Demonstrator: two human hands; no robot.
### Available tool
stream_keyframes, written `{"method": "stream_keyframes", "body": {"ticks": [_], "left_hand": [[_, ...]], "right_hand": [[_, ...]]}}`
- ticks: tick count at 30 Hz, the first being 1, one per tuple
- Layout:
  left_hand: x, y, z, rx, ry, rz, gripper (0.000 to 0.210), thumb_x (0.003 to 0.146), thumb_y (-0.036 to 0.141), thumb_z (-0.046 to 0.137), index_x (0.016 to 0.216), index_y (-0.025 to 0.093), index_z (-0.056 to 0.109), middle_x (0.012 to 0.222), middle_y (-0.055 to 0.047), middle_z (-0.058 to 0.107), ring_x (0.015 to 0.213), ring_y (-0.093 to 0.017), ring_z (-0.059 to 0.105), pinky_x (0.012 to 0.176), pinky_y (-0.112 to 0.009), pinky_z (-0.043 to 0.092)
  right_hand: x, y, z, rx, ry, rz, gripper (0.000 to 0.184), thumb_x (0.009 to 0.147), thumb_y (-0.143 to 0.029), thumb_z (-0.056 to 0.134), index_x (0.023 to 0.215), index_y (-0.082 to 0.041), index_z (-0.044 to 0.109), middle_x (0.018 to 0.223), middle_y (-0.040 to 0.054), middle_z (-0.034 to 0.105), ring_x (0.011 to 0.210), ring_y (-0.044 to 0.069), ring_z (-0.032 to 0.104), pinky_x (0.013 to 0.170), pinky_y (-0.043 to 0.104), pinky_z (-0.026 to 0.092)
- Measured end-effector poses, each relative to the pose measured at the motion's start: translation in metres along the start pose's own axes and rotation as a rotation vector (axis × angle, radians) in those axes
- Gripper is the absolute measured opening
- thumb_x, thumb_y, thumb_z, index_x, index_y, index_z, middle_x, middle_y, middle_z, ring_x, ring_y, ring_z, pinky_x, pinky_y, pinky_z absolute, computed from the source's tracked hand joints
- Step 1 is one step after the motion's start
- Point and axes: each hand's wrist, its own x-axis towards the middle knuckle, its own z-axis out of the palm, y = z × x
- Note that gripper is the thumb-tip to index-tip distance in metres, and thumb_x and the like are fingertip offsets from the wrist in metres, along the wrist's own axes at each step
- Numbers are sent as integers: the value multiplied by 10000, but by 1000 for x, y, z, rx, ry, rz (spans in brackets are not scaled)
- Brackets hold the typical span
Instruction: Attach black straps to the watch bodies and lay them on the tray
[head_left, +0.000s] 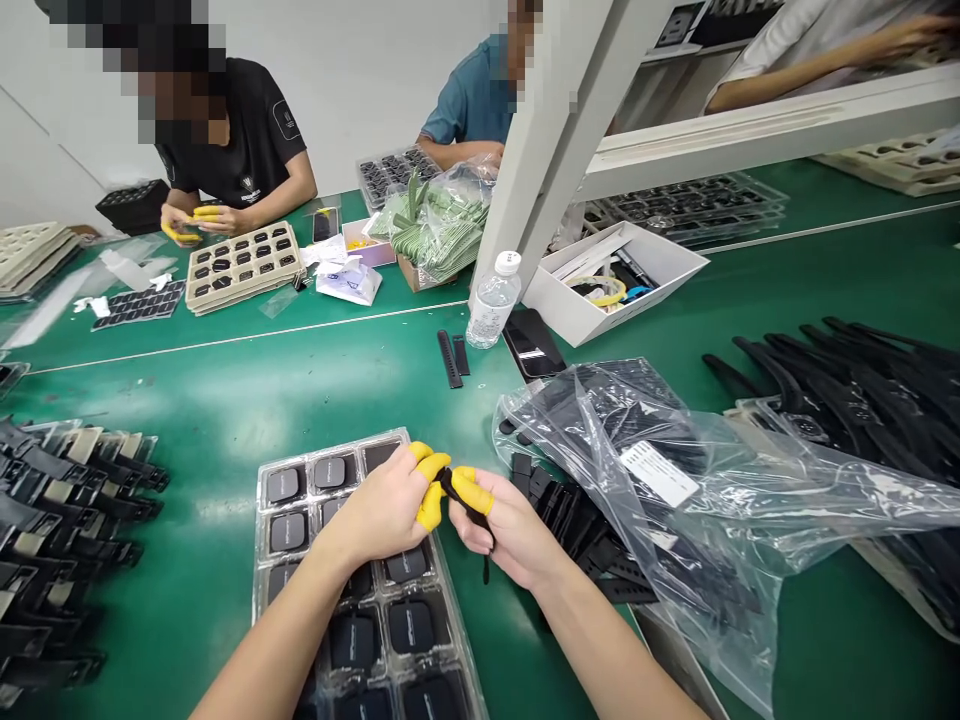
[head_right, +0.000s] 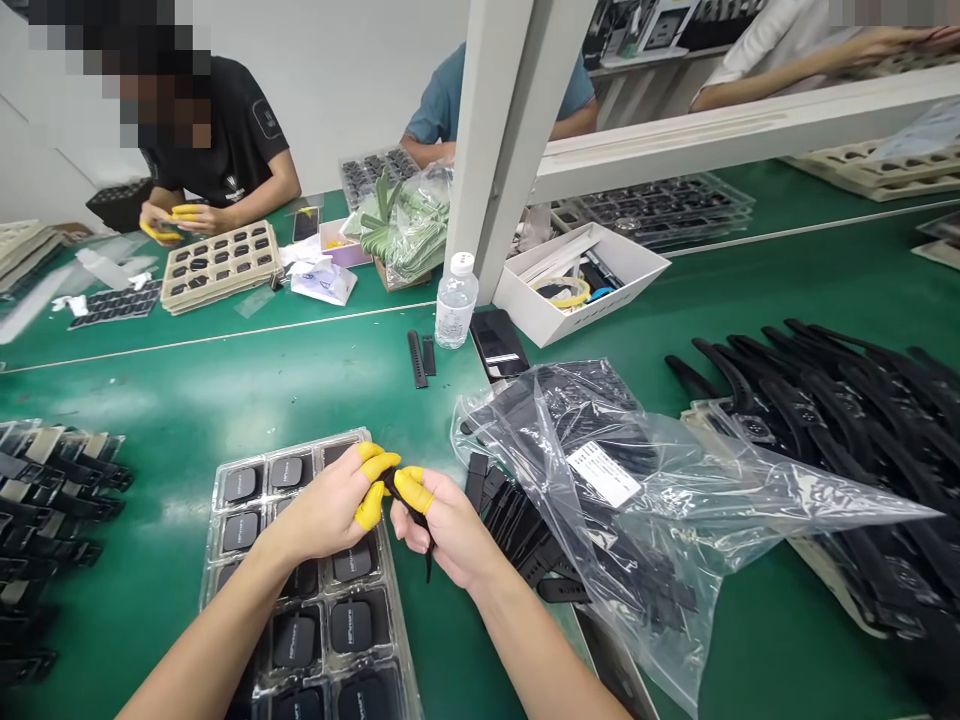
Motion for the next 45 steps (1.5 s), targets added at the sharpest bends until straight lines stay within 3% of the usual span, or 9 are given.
{"method": "stream_keyframes", "body": {"ticks": [15,20,24,29,32,35,39,42,45], "left_hand": [[-1,1,-7,-53,-72,1,381,977,176,401,1327,117,539,1166,-162,643,1095,-281,624,955,-463,603],[-1,4,-5,58,-123,-68,340,968,196,429,1255,101,586,1144,-181,648,1082,-316,626,914,-496,613],[-3,3,-8,-57,-92,-35,369,972,179,408,1304,120,558,1141,-159,650,1051,-278,636,914,-462,608],[-3,-2,-1,-253,62,-92,455,1017,219,469,1469,176,456,1207,-135,673,1050,-235,669,931,-419,592],[0,0,9,-425,238,-157,248,1017,275,587,1252,201,620,1049,-80,709,940,-198,685,849,-352,591],[4,4,14,-697,401,-209,202,980,383,688,1035,189,670,1036,-85,722,899,-193,701,786,-335,607],[5,-2,6,-1078,667,-463,344,937,471,738,1064,200,569,1156,-104,762,779,-181,758,624,-295,625],[6,-10,-4,-1124,888,-575,449,856,458,831,1038,202,509,1143,-101,783,739,-180,779,573,-249,609],[9,-13,-6,-1104,931,-600,530,797,471,880,1038,200,494,1093,-109,803,728,-191,791,537,-221,596]], "right_hand": [[-2,0,1,-89,-8,13,563,796,-700,785,856,-197,540,587,10,708,354,43,366,399,207,237],[-1,0,1,-81,0,28,572,777,-699,801,853,-195,543,580,4,698,351,39,348,400,205,230],[-1,2,2,-105,-22,-20,550,819,-699,763,863,-195,548,579,3,692,359,49,362,406,212,243],[0,3,2,-107,3,-156,479,881,-652,727,909,-197,582,590,-16,662,409,79,412,444,236,308],[1,3,1,-89,-5,-223,444,892,-626,730,927,-207,587,561,-65,551,438,83,408,464,236,331],[-1,1,1,-52,-90,-132,467,886,-657,714,884,-220,548,567,-96,449,412,64,315,424,227,283],[-4,-5,0,-112,-168,69,460,882,-639,714,878,-214,539,575,-108,385,447,47,178,417,203,142],[-3,-10,-4,-245,-119,120,402,880,-568,729,904,-208,552,570,-117,343,485,55,159,438,200,98],[-2,-12,-6,-329,-63,129,354,881,-524,708,878,-209,548,561,-117,337,489,61,161,437,204,89]]}}
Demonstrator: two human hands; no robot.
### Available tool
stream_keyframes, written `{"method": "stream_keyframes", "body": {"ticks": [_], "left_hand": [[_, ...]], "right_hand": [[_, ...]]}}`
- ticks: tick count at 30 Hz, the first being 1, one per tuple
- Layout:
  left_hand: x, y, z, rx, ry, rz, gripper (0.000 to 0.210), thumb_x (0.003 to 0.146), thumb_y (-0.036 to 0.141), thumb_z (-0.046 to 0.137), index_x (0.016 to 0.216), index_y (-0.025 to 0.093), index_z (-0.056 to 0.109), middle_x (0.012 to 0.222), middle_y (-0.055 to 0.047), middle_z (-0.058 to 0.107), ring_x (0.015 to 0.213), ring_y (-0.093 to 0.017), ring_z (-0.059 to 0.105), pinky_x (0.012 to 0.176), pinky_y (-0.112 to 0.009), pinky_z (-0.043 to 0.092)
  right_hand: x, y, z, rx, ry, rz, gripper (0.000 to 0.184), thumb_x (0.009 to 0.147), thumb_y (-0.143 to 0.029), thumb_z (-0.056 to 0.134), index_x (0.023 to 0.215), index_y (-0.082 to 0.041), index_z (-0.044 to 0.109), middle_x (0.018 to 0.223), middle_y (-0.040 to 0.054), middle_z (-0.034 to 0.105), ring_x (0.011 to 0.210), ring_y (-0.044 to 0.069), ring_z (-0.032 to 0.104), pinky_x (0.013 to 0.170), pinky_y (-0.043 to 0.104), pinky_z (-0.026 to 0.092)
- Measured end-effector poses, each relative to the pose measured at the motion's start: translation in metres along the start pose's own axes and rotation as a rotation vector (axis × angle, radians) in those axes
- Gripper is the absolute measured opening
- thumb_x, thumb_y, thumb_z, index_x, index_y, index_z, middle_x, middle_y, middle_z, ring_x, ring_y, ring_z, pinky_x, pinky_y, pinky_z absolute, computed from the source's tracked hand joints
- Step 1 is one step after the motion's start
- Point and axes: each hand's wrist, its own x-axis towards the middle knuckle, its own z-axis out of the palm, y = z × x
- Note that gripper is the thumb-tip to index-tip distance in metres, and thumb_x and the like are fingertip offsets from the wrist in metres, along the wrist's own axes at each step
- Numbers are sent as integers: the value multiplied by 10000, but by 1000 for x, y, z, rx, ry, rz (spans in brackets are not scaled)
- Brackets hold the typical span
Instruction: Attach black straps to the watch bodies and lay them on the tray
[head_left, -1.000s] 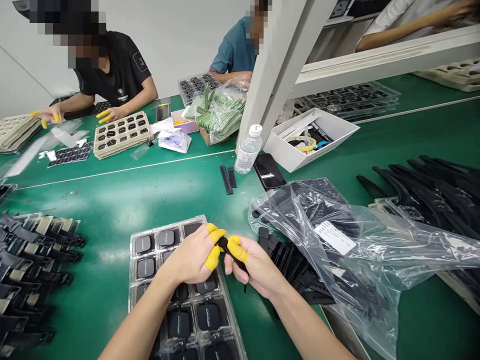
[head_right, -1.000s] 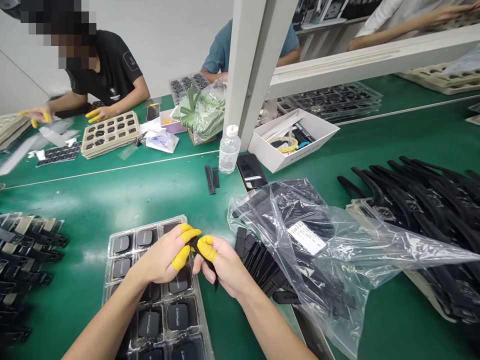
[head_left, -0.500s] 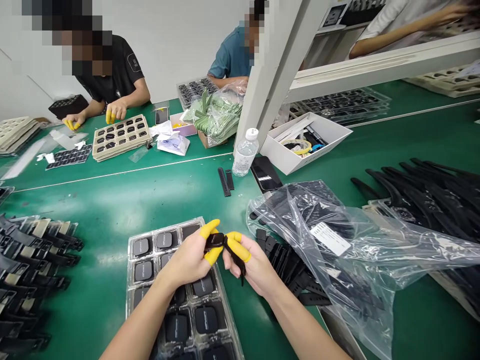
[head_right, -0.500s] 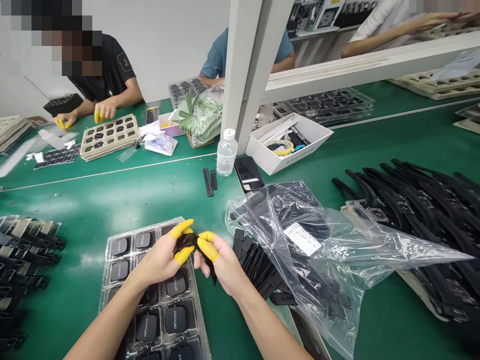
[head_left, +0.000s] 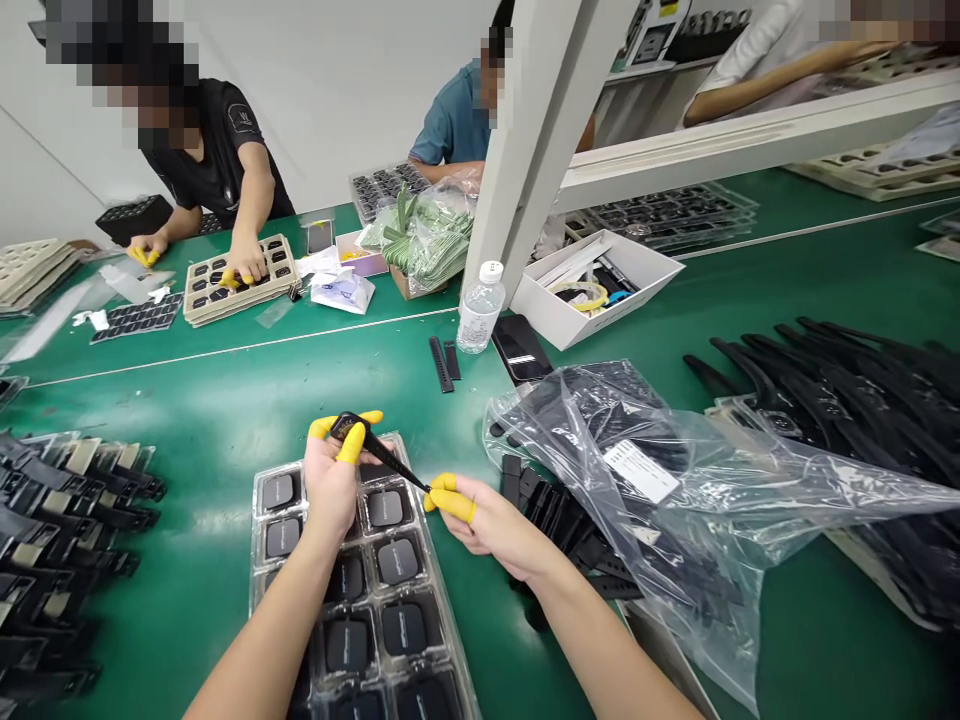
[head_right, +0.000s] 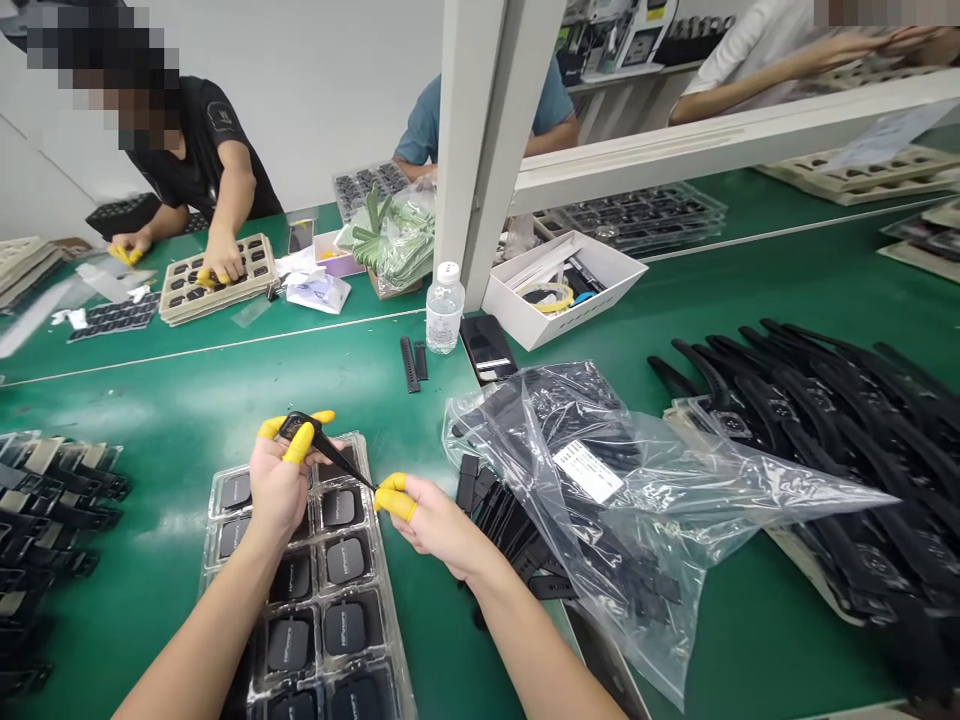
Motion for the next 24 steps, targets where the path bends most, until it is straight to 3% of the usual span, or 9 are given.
{"method": "stream_keyframes", "body": {"ticks": [6,8,10,12,14,16,19,24], "left_hand": [[5,2,-4,4,65,27,589,755,493,900,1065,198,495,1087,-121,808,649,-190,782,512,-236,610],[9,2,-7,12,115,59,572,762,488,891,1077,190,519,1117,-128,801,659,-185,779,524,-245,620],[10,-1,-7,59,95,44,555,766,477,882,1112,168,578,1154,-142,791,713,-183,778,526,-239,621],[5,-7,-4,148,-35,-16,524,790,454,856,1163,150,647,1194,-149,780,744,-176,761,516,-235,616],[-4,-14,1,300,-236,-9,426,860,395,783,1209,166,697,1224,-131,775,807,-183,757,593,-270,647],[-13,-18,5,497,-454,138,334,924,283,676,1246,202,718,1255,-101,766,976,-215,761,814,-352,672],[-20,-21,4,708,-705,419,473,897,93,525,1322,219,691,1327,-86,731,1237,-238,686,1096,-444,562],[-19,-19,-1,824,-807,573,600,858,20,442,1407,190,614,1357,-121,686,1256,-226,659,1088,-433,552]], "right_hand": [[0,1,-5,-139,70,-34,276,904,-461,674,849,-196,618,551,-96,355,471,73,213,430,219,117],[1,2,-8,-173,123,-112,259,888,-443,706,859,-199,625,561,-91,386,468,76,256,427,220,162],[3,2,-9,-161,244,-257,273,862,-447,743,919,-212,616,601,-79,473,474,84,340,437,221,248],[2,2,-7,-98,315,-388,316,868,-484,733,998,-227,602,648,-68,547,475,91,402,455,231,311],[-1,1,-1,-23,250,-420,334,893,-514,697,1043,-233,597,646,-70,562,448,86,381,441,230,291],[-5,1,7,51,139,-383,323,908,-517,673,1030,-230,591,605,-81,531,419,71,302,419,220,217],[-10,3,19,107,29,-324,290,891,-477,687,930,-218,562,563,-81,526,404,54,242,410,212,160],[-10,3,24,129,-56,-250,262,828,-411,706,825,-202,548,505,-63,560,377,41,218,399,209,124]]}}
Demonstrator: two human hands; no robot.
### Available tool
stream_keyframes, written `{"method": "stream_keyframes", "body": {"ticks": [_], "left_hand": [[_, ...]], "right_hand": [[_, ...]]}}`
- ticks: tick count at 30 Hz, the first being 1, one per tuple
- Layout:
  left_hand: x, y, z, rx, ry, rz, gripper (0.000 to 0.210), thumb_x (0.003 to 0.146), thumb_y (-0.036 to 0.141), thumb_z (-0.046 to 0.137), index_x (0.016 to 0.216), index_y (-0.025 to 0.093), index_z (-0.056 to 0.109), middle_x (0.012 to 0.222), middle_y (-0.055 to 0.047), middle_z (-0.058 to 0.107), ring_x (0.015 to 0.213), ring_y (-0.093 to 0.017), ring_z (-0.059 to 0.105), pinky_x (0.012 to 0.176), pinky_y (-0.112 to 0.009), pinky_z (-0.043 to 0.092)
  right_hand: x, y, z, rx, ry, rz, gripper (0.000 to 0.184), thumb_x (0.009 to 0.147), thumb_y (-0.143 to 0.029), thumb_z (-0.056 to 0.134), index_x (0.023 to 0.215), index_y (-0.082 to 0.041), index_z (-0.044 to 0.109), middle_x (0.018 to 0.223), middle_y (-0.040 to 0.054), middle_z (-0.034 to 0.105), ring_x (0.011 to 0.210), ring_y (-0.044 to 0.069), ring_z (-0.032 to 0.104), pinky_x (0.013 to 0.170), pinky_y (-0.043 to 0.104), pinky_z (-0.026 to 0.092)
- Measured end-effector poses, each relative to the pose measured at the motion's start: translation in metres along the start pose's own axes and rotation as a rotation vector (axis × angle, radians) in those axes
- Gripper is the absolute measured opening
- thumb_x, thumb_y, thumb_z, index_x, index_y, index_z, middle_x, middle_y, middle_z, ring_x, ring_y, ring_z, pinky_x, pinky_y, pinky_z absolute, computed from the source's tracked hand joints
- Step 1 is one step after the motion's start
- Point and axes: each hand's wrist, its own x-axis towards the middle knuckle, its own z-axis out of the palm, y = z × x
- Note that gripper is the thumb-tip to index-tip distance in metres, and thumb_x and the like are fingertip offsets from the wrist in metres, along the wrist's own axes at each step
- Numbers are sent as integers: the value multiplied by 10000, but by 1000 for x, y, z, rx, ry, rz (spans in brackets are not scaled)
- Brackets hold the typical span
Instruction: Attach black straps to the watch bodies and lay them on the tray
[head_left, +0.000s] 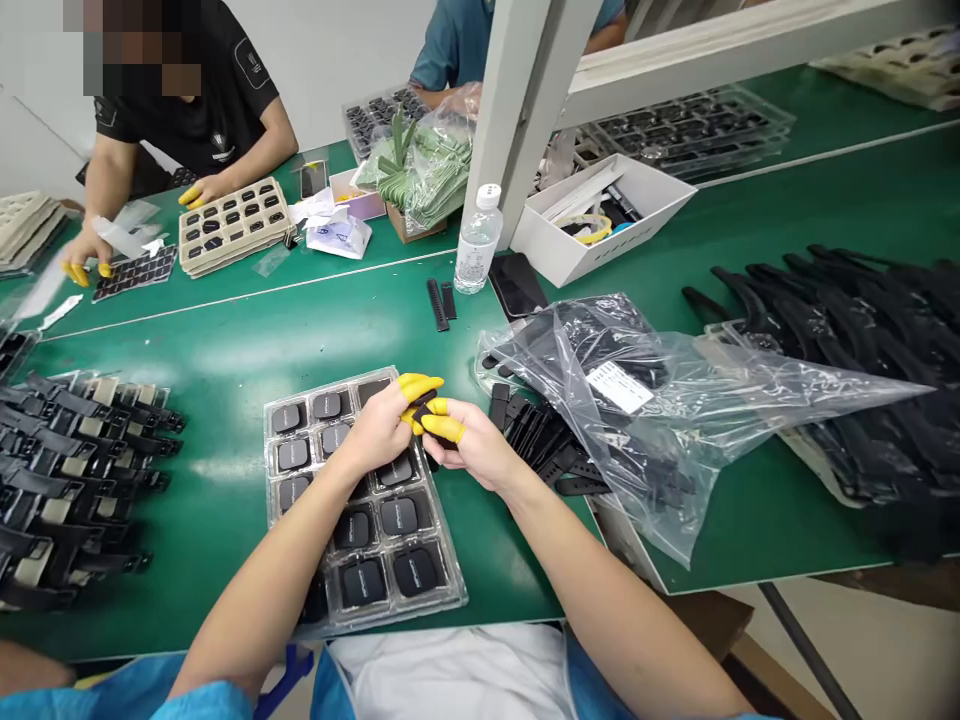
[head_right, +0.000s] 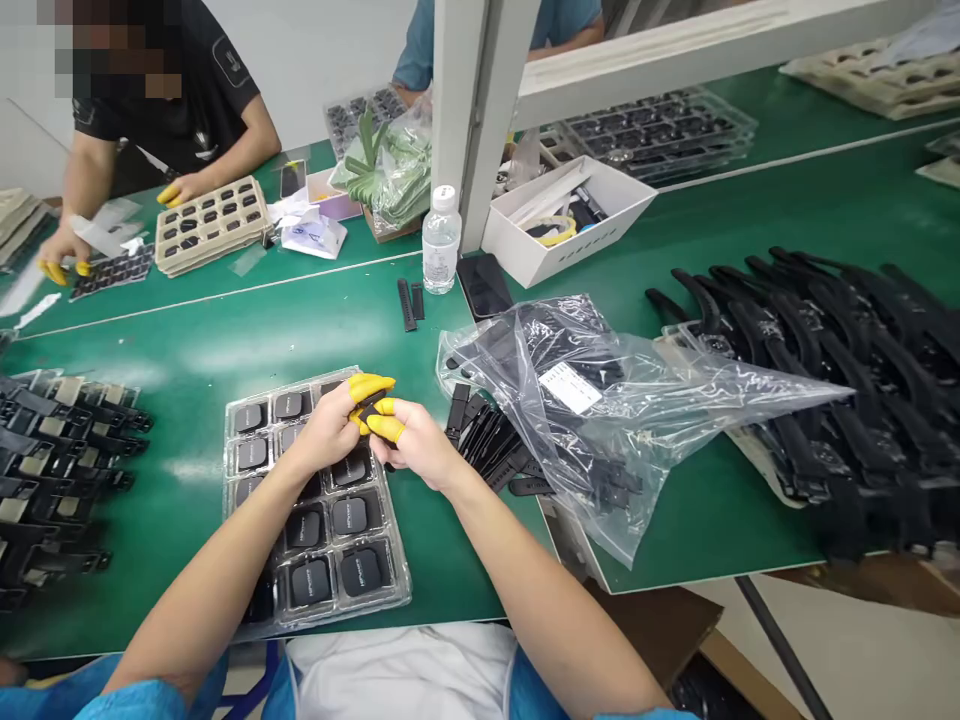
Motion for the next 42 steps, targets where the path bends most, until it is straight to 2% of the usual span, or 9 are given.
{"method": "stream_keyframes", "body": {"ticks": [7,16,20,24,26,31,35,39,42], "left_hand": [[1,2,-4,35,26,0,477,968,85,429,1390,214,609,1343,-108,685,1258,-221,652,1079,-427,551],[3,7,3,26,101,3,428,1004,100,374,1358,202,594,1263,-111,691,1184,-204,659,1037,-401,554],[3,8,1,92,80,24,468,1016,101,350,1428,204,547,1300,-127,636,1228,-212,623,1062,-404,532],[4,11,-7,51,-8,54,443,1065,211,390,1496,203,493,1322,-143,586,1243,-232,590,1082,-421,517],[3,12,-11,62,-49,66,448,1075,241,373,1507,195,485,1319,-147,579,1248,-243,579,1089,-434,512],[2,8,-17,273,-85,99,428,1055,278,423,1445,147,538,1264,-172,590,1220,-281,585,1067,-477,524],[3,8,-19,171,-96,88,399,1077,252,370,1423,184,556,1273,-149,630,1202,-246,614,1063,-439,530],[7,15,-22,84,-64,55,435,1061,295,481,1487,213,494,1311,-131,656,1195,-233,646,1059,-408,537],[9,23,-41,181,-85,-20,517,1037,261,506,1545,225,422,1314,-120,689,1166,-227,684,1019,-382,561]], "right_hand": [[7,2,-4,161,60,-49,279,793,-402,746,812,-218,538,449,-100,468,386,52,198,399,201,119],[7,5,0,305,34,-95,311,816,-403,768,822,-221,516,477,-103,433,404,53,205,406,198,114],[9,5,-1,343,37,-100,349,805,-422,787,812,-227,497,478,-106,425,397,52,210,397,195,119],[9,4,-3,350,33,-97,355,804,-424,786,806,-230,488,471,-116,393,391,48,207,394,181,117],[9,3,-4,335,39,-84,342,811,-417,774,799,-226,491,473,-114,391,392,47,211,393,179,117],[9,1,-4,287,43,-26,319,809,-386,749,780,-225,475,483,-122,362,400,44,188,394,173,104],[9,-1,-3,251,-5,-37,306,824,-400,727,789,-224,480,477,-131,350,405,47,158,396,181,98],[11,-2,-5,126,18,-180,349,857,-511,701,823,-237,487,496,-118,402,414,76,253,418,212,199],[11,-5,-11,-253,142,-376,313,907,-521,670,905,-221,581,616,-67,539,528,121,448,524,255,346]]}}
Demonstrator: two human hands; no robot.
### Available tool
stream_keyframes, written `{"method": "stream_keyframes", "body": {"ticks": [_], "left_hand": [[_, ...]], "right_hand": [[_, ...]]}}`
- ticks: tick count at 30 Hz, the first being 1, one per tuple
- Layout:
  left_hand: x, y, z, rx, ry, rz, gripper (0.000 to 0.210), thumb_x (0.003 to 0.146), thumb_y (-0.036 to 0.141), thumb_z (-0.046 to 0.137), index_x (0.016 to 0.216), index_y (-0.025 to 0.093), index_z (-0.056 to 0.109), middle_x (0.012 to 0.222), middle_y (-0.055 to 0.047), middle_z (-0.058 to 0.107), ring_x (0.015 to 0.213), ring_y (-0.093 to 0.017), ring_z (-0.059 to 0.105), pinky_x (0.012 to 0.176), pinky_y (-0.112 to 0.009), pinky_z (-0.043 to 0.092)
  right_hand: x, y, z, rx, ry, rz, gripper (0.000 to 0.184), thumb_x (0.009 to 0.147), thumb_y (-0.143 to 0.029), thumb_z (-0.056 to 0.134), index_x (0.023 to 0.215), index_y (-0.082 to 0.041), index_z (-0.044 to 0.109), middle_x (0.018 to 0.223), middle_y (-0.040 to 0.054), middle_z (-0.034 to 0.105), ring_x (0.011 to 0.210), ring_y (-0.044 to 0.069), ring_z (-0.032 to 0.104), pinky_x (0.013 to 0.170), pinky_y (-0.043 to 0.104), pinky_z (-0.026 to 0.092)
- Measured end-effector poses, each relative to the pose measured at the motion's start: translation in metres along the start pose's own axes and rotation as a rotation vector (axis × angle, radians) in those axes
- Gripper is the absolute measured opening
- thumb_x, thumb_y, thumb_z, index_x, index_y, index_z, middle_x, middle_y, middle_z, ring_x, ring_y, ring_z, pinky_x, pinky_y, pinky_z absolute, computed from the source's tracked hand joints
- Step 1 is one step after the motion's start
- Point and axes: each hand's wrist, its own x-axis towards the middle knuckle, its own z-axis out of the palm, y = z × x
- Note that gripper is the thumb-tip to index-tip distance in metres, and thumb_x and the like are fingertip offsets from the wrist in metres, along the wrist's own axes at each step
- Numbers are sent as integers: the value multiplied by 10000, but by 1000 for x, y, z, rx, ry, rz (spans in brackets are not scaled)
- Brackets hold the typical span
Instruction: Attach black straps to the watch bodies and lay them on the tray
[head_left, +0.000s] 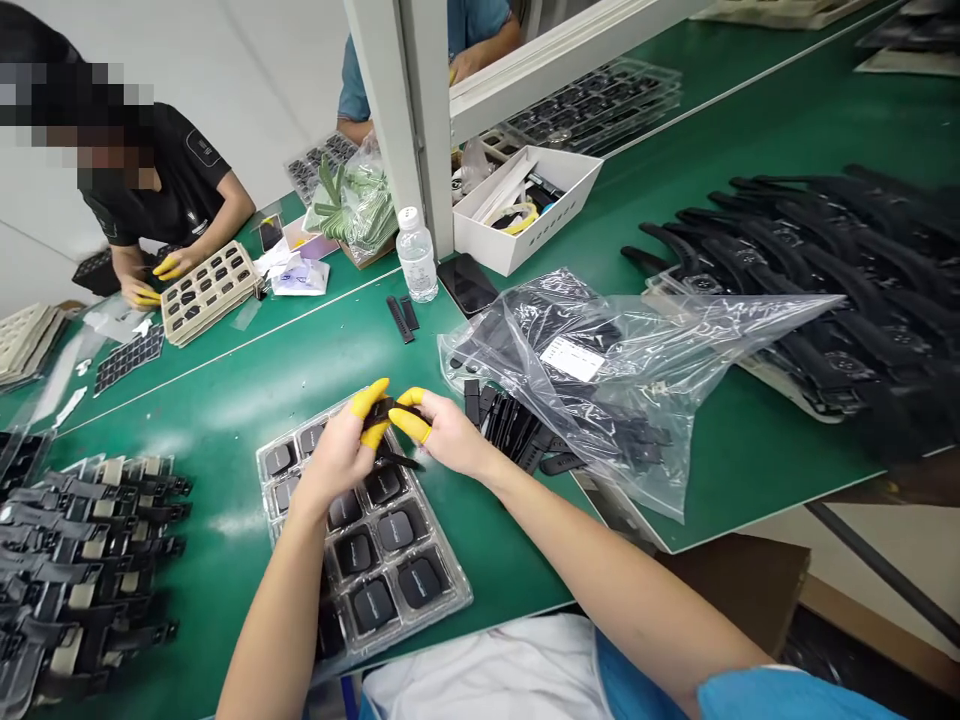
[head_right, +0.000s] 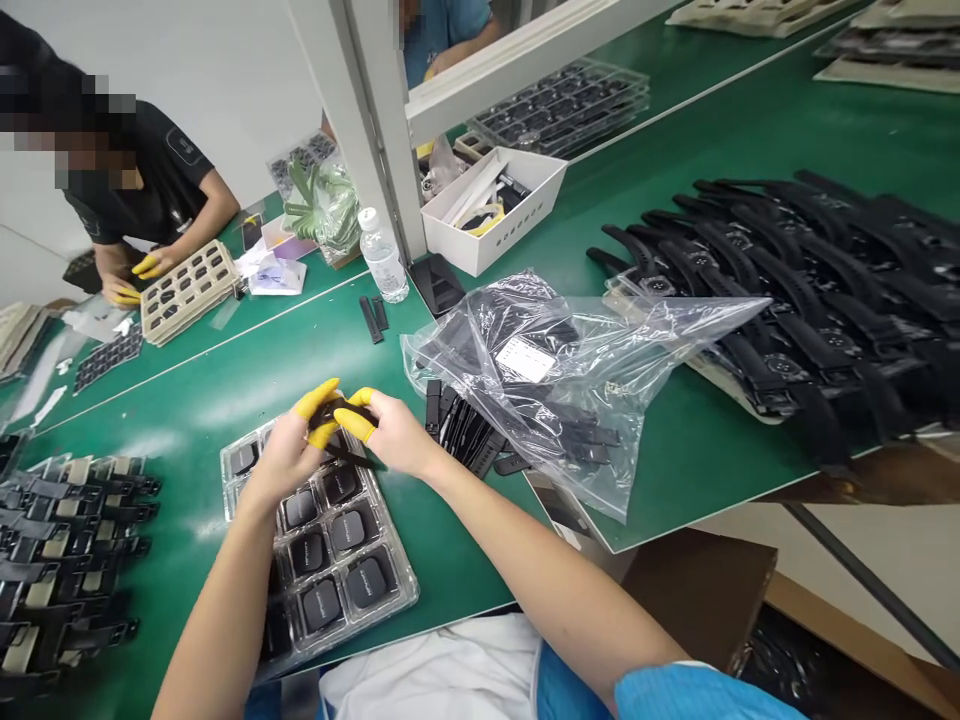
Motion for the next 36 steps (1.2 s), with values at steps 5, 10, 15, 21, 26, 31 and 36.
{"method": "stream_keyframes", "body": {"ticks": [5,10,15,21,26,31,36], "left_hand": [[-3,-17,-57,312,-120,-237,348,998,249,503,1318,206,631,1177,-106,756,1067,-275,719,930,-401,579],[-14,-56,-69,423,-308,-293,275,990,207,456,1138,212,688,1072,-99,757,968,-280,709,869,-408,564],[-23,-75,-47,424,-254,-314,250,1024,271,468,1128,202,684,1112,-124,693,1049,-290,656,942,-463,540],[-45,-59,-42,644,7,-363,233,1021,331,530,1105,173,679,1180,-168,634,1105,-324,589,969,-481,514],[-64,-35,-48,827,-305,-432,290,1018,279,505,1218,154,674,1161,-158,685,1057,-325,634,861,-425,535],[-53,-27,-38,918,-376,-448,269,994,239,509,1147,118,694,1153,-185,682,1086,-347,639,880,-438,536],[-47,-30,-41,842,-318,-489,186,989,226,516,1023,128,670,1064,-197,698,1063,-359,657,870,-443,546]], "right_hand": [[2,1,-15,-650,-9,-105,254,1013,-410,581,978,-196,712,828,27,709,732,189,617,683,310,417],[9,16,-8,-951,-12,-51,304,1068,-380,521,1084,-200,766,1047,99,780,924,246,717,754,322,458],[11,11,-5,-1181,55,-6,337,1078,-380,501,1290,-186,677,1187,121,763,1025,286,725,778,343,486],[-9,-28,-50,-1445,265,290,316,1017,-412,608,1186,-150,653,1212,181,671,1006,329,710,735,369,491],[-13,-27,-72,-1499,160,415,235,958,-360,705,1062,-158,647,1196,171,627,1063,341,670,748,378,486],[-9,-16,-70,-1474,216,342,209,931,-280,694,1095,-176,617,1157,154,627,1061,338,645,751,377,482],[-2,-10,-62,-1116,263,182,145,887,-170,627,1004,-195,545,1032,138,667,1042,326,646,840,403,487]]}}
